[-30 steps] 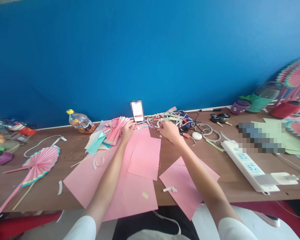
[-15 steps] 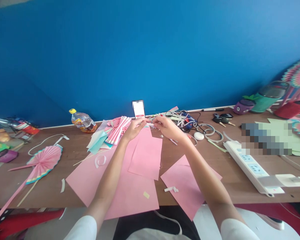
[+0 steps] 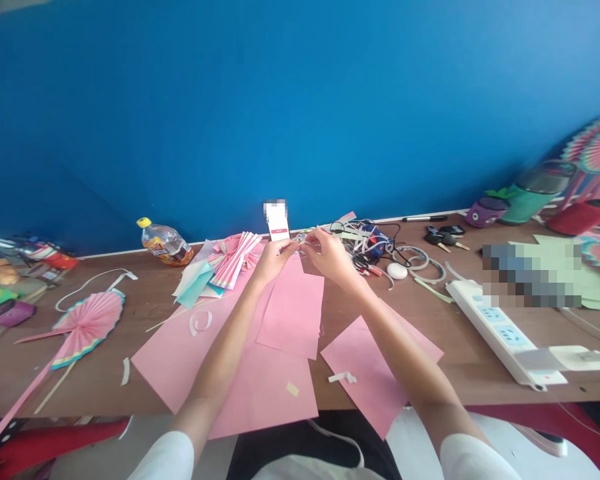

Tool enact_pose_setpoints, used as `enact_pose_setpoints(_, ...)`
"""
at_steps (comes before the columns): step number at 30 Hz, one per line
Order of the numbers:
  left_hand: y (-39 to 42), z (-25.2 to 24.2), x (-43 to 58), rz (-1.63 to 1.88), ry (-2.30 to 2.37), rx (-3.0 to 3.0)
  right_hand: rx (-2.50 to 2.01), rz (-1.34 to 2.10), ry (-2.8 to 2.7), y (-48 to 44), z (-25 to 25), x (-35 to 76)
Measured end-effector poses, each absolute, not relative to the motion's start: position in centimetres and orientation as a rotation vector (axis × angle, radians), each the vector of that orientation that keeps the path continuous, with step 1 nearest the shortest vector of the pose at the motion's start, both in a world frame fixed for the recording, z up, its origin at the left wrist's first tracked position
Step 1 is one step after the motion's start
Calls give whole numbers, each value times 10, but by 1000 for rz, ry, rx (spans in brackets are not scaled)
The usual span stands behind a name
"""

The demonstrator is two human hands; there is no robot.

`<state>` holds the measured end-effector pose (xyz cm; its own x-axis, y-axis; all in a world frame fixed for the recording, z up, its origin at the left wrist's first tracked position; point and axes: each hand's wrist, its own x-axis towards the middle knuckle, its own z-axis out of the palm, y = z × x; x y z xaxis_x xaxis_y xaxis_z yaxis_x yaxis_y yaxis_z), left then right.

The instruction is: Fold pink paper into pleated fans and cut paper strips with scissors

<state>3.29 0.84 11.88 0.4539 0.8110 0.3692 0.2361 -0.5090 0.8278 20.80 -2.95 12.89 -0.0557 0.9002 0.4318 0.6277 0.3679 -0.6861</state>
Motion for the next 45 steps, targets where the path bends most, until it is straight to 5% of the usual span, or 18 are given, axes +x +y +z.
enact_pose_setpoints(11, 7, 96, 49, 897, 758, 1763, -1358, 125, -1916, -26, 126, 215)
enact_pose_setpoints(18, 5, 95, 54, 1003, 662, 1501, -1266, 280, -1897, -27, 130, 213)
enact_pose_setpoints(45, 2, 95, 50, 686, 756, 1920, -1361, 356, -1629, -26, 137, 230)
